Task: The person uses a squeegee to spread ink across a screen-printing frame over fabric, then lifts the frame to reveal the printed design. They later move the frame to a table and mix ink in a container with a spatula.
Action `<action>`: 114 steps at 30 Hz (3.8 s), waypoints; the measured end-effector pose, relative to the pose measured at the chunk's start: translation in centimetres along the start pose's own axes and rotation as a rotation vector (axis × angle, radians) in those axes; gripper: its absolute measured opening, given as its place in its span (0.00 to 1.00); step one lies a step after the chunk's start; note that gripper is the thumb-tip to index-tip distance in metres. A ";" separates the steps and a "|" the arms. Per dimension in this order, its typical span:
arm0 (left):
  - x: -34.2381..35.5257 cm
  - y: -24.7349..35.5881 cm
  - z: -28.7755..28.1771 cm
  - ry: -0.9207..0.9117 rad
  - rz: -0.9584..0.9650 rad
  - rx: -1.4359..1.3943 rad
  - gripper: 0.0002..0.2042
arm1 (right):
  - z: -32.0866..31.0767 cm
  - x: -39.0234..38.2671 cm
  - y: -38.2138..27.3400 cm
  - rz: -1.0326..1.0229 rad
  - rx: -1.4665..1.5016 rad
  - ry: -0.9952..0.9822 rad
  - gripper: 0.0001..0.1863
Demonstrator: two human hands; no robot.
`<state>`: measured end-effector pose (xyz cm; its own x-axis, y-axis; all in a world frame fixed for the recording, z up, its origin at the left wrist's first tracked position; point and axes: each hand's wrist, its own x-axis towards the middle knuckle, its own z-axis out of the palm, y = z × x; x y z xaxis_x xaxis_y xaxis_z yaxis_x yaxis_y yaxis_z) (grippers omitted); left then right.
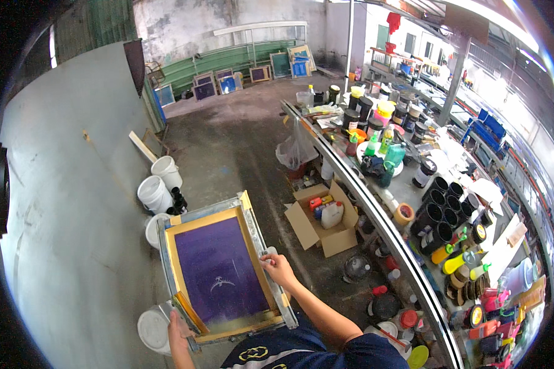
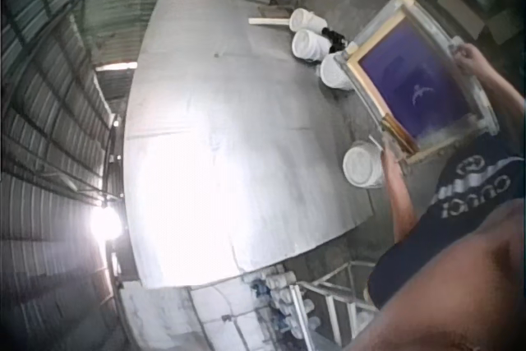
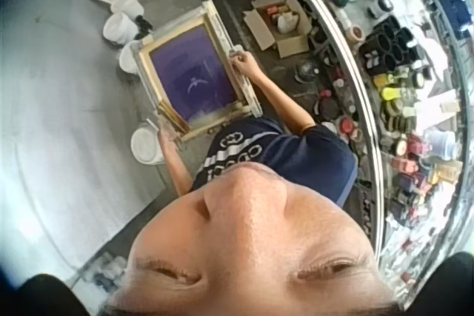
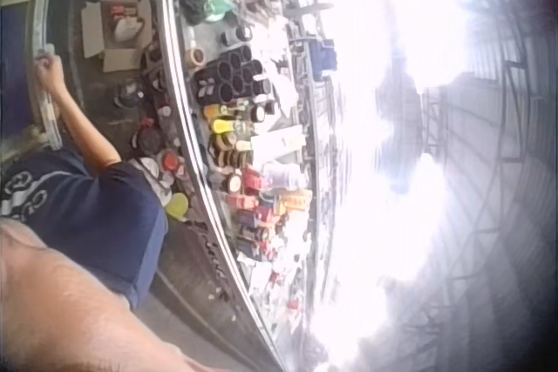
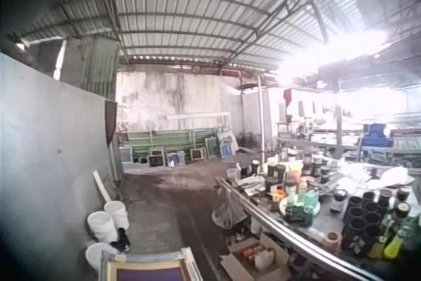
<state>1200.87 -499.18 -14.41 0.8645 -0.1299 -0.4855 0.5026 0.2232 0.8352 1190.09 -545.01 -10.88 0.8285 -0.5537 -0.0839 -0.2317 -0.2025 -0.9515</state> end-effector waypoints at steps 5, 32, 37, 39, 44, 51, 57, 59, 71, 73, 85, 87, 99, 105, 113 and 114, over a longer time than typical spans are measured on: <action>15.5 2.8 5.7 -0.001 0.072 -0.002 0.34 | 2.3 16.1 1.4 -0.115 -0.029 0.096 0.17; 85.0 30.8 44.2 -0.194 0.004 0.000 0.31 | 12.5 99.6 -4.5 -0.033 0.177 -0.051 0.11; 103.5 32.5 49.5 -0.142 -0.064 0.055 0.33 | 10.1 109.0 -4.2 0.059 0.305 0.148 0.10; 109.2 32.7 55.5 -0.122 -0.064 0.108 0.33 | 8.3 113.6 -2.8 0.108 0.363 0.209 0.10; 122.9 33.6 70.1 -0.184 -0.076 0.249 0.35 | 2.9 130.3 -1.7 0.118 0.356 0.249 0.11; 128.2 38.3 89.1 -0.302 -0.050 0.150 0.30 | -4.6 148.9 -1.2 0.106 0.406 0.285 0.11; 139.7 38.0 99.8 -0.360 -0.088 0.075 0.28 | -9.1 163.3 1.0 0.065 0.288 0.290 0.12; 142.1 39.3 105.9 -0.405 -0.039 0.067 0.27 | -11.3 167.3 0.3 0.115 0.293 0.331 0.13; 172.7 36.8 142.8 -0.726 -0.230 0.518 0.33 | -27.2 183.0 7.4 0.149 0.422 0.958 0.15; 176.0 34.7 149.0 -0.860 -0.253 0.524 0.33 | -28.9 184.0 9.8 0.167 0.455 1.106 0.14; 169.2 14.8 196.6 -1.518 -0.454 0.968 0.34 | -49.6 182.9 21.0 0.250 0.406 1.838 0.09; 166.3 11.6 200.8 -1.573 -0.499 1.022 0.35 | -51.7 182.4 23.3 0.377 0.311 1.978 0.10; 160.1 -4.9 217.9 -1.754 -0.571 1.341 0.35 | -54.9 185.5 33.6 0.723 0.336 2.417 0.10; 157.6 -10.3 222.5 -1.861 -0.709 1.428 0.33 | -54.8 186.2 34.3 0.734 0.263 2.610 0.11; 154.4 -19.6 223.9 -1.949 -0.843 1.513 0.34 | -53.4 184.3 36.9 0.969 0.129 2.502 0.11; 154.4 -19.9 224.1 -1.922 -0.855 1.518 0.34 | -54.0 184.8 36.0 0.964 0.171 2.480 0.11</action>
<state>1324.34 -740.18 -48.15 -0.6795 -0.2164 -0.7010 -0.4643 -0.6131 0.6392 1307.33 -698.20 -44.65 -0.9893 0.1234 -0.0775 0.1224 0.4148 -0.9016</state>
